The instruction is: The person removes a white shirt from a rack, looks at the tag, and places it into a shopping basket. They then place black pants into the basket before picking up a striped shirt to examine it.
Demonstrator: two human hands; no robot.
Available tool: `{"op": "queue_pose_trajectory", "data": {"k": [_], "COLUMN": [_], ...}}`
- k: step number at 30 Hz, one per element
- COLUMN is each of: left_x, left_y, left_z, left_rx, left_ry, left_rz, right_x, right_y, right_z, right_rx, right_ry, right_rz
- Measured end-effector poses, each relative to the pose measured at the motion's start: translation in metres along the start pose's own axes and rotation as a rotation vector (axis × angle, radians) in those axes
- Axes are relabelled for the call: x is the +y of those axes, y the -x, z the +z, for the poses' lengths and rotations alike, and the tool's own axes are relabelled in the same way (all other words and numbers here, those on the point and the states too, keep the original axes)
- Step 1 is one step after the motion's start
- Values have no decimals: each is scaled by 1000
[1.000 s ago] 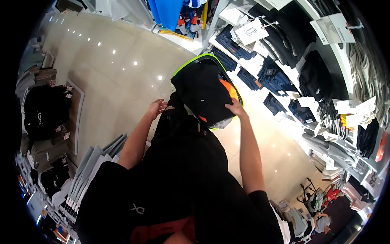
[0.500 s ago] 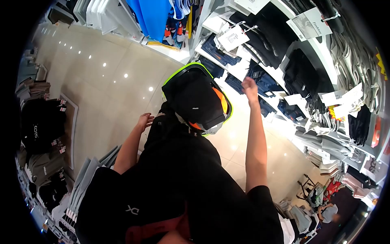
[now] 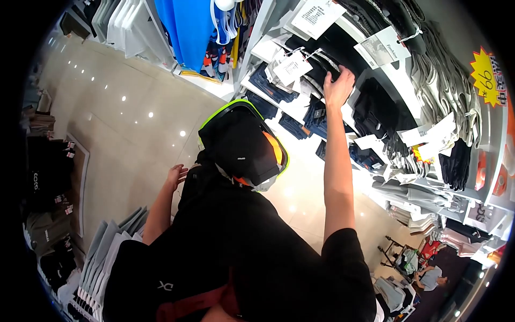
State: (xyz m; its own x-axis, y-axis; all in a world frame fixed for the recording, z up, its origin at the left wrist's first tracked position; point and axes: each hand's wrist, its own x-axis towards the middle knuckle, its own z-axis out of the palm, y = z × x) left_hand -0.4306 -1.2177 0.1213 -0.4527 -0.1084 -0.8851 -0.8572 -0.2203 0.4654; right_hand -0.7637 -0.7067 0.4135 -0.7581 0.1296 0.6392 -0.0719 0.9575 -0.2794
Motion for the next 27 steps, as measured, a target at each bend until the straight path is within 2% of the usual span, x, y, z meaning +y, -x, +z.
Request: {"op": "queue_pose_trajectory", "data": {"k": [4, 6, 8, 10, 12, 14, 19, 21, 22, 27], "left_x": [-9, -13, -19, -25, -26, -23, -15, -8, -5, 1], "left_y": [11, 15, 22, 22, 23, 25, 18, 16, 15, 14], "left_z": [-8, -10, -15, -17, -19, -19, -17, -15, -14, -9], "left_rx": [24, 41, 43, 55, 64, 65, 36, 26, 25, 8], "left_ry": [22, 25, 58, 49, 35, 21, 46, 38, 40, -12], "left_rz": [1, -7, -12, -20, -27, -21, 33, 54, 57, 51], "right_x": [-15, -22, -23, -10, 5, 17, 53, 69, 76, 86], "right_y": [-29, -37, -39, -43, -53, -66, -81, -80, -79, -73], "right_z": [-4, -2, 5, 18, 24, 25, 17, 14, 14, -2], "right_rx": [-61, -49, -125, -460, -497, -625, -606, -549, -547, -436], "right_ry": [122, 173, 299, 324, 305, 303, 243, 25, 24, 43], "right_rz": [1, -112, -205, 3, 86, 201, 142, 81, 78, 183]}}
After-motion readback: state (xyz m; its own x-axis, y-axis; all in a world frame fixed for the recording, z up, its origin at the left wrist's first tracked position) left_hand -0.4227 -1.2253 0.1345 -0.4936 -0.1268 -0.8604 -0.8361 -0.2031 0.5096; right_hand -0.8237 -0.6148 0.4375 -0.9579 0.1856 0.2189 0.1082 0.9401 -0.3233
